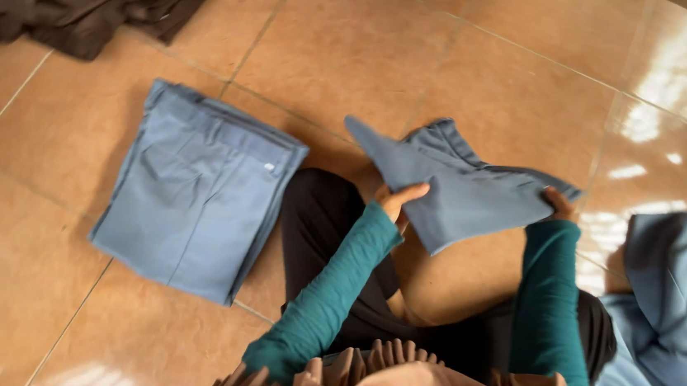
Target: The person sits on a tiled floor and folds a pair of light blue trousers by hand. They smooth the fabric, fold the legs together, and then fold the garment into a compact rectangle before placing it on a stack.
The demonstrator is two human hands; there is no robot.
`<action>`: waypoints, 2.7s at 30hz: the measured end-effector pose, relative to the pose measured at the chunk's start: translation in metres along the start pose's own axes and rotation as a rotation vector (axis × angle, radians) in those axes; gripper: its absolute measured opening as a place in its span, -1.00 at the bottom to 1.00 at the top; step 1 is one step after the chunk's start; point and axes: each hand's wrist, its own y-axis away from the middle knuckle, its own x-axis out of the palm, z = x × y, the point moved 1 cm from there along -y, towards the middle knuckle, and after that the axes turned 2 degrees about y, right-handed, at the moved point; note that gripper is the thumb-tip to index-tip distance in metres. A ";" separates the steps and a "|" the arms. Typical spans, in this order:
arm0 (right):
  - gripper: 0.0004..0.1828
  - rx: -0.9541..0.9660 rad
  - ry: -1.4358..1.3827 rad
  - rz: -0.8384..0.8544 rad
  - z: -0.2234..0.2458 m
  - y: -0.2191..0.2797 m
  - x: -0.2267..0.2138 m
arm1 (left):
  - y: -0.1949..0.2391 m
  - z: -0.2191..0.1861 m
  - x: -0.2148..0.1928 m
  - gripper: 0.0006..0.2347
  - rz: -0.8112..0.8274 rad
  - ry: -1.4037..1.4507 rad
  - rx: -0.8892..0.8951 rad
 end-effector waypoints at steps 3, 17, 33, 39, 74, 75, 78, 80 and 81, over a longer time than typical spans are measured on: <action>-0.88 -0.021 -0.038 -0.010 0.093 0.074 0.168 | -0.028 -0.058 -0.016 -0.67 0.096 0.138 0.096; 0.04 0.297 0.318 0.524 -0.139 0.275 0.509 | 0.118 -0.162 -0.365 -0.45 -0.641 -0.297 0.659; 0.04 0.440 0.410 0.623 -0.172 0.275 0.491 | 0.113 -0.116 -0.382 -0.33 -0.815 -0.093 0.567; 0.02 0.445 0.429 0.669 -0.169 0.275 0.489 | 0.120 -0.103 -0.381 -0.28 -0.980 -0.356 0.405; -0.34 -0.560 1.829 0.831 -0.110 0.271 0.467 | -0.071 -0.126 -0.161 -0.51 -0.532 -1.863 0.402; -0.33 -0.555 1.845 0.781 -0.103 0.262 0.458 | -0.077 -0.119 -0.152 -0.51 -0.504 -1.881 0.420; -0.33 -0.485 1.848 0.685 -0.085 0.239 0.419 | -0.079 -0.098 -0.113 -0.52 -0.405 -1.915 0.399; -0.33 -0.418 1.863 0.653 -0.070 0.232 0.398 | -0.083 -0.084 -0.096 -0.51 -0.325 -1.959 0.318; -0.33 -0.360 1.874 0.646 -0.062 0.229 0.388 | -0.084 -0.076 -0.087 -0.51 -0.270 -1.997 0.229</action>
